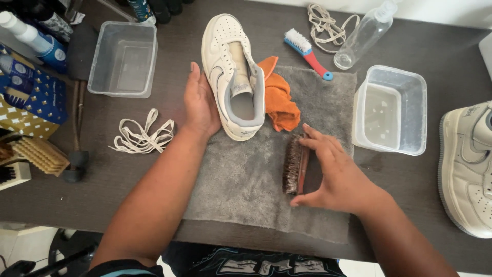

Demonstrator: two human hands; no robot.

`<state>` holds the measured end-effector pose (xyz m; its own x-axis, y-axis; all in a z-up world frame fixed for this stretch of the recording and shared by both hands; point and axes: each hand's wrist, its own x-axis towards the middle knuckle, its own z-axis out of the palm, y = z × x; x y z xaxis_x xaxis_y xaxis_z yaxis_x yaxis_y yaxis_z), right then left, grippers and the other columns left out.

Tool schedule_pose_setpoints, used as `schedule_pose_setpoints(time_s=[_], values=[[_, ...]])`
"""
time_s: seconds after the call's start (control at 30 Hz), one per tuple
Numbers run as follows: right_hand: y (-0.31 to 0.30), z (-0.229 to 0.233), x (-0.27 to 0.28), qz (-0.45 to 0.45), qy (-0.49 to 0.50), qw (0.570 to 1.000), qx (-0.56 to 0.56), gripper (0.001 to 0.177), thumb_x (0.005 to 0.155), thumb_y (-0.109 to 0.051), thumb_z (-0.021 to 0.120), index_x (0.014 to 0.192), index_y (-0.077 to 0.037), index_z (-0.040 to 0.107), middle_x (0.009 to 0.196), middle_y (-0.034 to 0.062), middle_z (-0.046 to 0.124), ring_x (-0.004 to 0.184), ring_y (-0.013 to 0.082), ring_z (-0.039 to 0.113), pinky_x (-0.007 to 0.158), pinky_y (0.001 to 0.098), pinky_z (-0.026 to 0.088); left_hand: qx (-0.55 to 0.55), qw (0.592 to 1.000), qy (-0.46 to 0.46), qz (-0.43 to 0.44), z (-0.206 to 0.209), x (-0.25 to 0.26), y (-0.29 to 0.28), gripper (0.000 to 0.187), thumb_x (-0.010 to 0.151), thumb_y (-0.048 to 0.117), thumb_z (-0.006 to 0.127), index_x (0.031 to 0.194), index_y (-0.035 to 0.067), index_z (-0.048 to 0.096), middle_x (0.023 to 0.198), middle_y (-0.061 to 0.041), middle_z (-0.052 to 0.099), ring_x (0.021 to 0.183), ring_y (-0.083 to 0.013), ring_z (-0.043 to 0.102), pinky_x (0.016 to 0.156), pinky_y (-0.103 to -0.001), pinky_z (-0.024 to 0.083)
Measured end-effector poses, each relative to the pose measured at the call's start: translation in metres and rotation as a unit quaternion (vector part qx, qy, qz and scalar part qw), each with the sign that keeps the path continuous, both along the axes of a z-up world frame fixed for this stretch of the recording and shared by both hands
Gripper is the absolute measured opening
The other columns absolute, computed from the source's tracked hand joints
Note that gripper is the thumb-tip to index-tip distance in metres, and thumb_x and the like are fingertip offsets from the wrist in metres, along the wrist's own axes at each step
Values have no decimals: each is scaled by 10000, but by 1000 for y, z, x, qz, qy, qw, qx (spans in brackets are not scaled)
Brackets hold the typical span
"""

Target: The person applies liquid from a spray bottle onto a wooden brush, dips the brush into a container of water, and scrubs the upper surface of a white sneaker. The person continues scrubbing the same shoe repeatedly with the wet brush.

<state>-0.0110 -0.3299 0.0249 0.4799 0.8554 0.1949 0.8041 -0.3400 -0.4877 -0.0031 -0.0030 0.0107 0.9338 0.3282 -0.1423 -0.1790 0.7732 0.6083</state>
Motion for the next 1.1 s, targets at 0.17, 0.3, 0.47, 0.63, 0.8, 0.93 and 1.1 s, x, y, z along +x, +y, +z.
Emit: schedule_pose_setpoints(time_s=[0.17,0.3,0.47,0.63,0.8,0.93,1.1], values=[[-1,-6,2,0,42,999,-10,1359,519,-557,1076,1595,-128,366,1696,256,325,1579,415,347,1250,538,270,5,1000,-9,-8,2,-2,-1,846,898,610,487,1510,27,533,1453,-267,642,1369,-425,599,1175,-533,478],[3,-15,1,-39,42,997,55,1258,441,-653,1045,1466,-81,593,1499,201,567,1372,449,561,1173,563,399,39,995,-92,14,-6,1,-12,746,1073,649,480,1536,69,554,1580,-178,545,1483,-348,509,1291,-521,379],[4,-8,-2,-25,82,989,121,1130,606,-647,912,1500,-62,543,1532,270,478,1409,507,518,1168,610,393,28,996,-82,0,-8,1,-11,766,1036,660,514,1530,77,554,1577,-181,551,1484,-372,509,1296,-541,367],[-1,15,-3,-3,77,982,173,1141,615,-678,859,1494,-28,532,1512,325,460,1420,548,496,1172,639,378,39,997,-69,-1,-8,-2,-9,782,1019,670,493,1526,78,546,1572,-190,554,1482,-375,517,1296,-544,377],[-35,69,4,4,-5,983,186,1086,751,-658,747,1594,-84,377,1644,258,359,1616,442,395,1343,591,352,-23,1000,-14,-16,1,-3,0,806,937,591,452,1491,11,540,1430,-256,647,1346,-419,616,1164,-516,491],[-59,107,43,-24,-122,979,163,1007,758,-435,762,1586,-27,359,1627,302,445,1559,484,465,1345,653,366,-17,999,36,0,9,-3,-3,829,891,600,467,1506,49,541,1427,-232,656,1341,-401,623,1155,-506,497],[-61,124,83,-182,-22,981,-70,956,578,-289,878,1431,-2,554,1496,227,522,1407,403,499,1144,545,347,-2,1000,-4,-14,5,-3,-2,826,910,600,462,1502,29,538,1433,-242,649,1353,-400,613,1176,-508,484]])
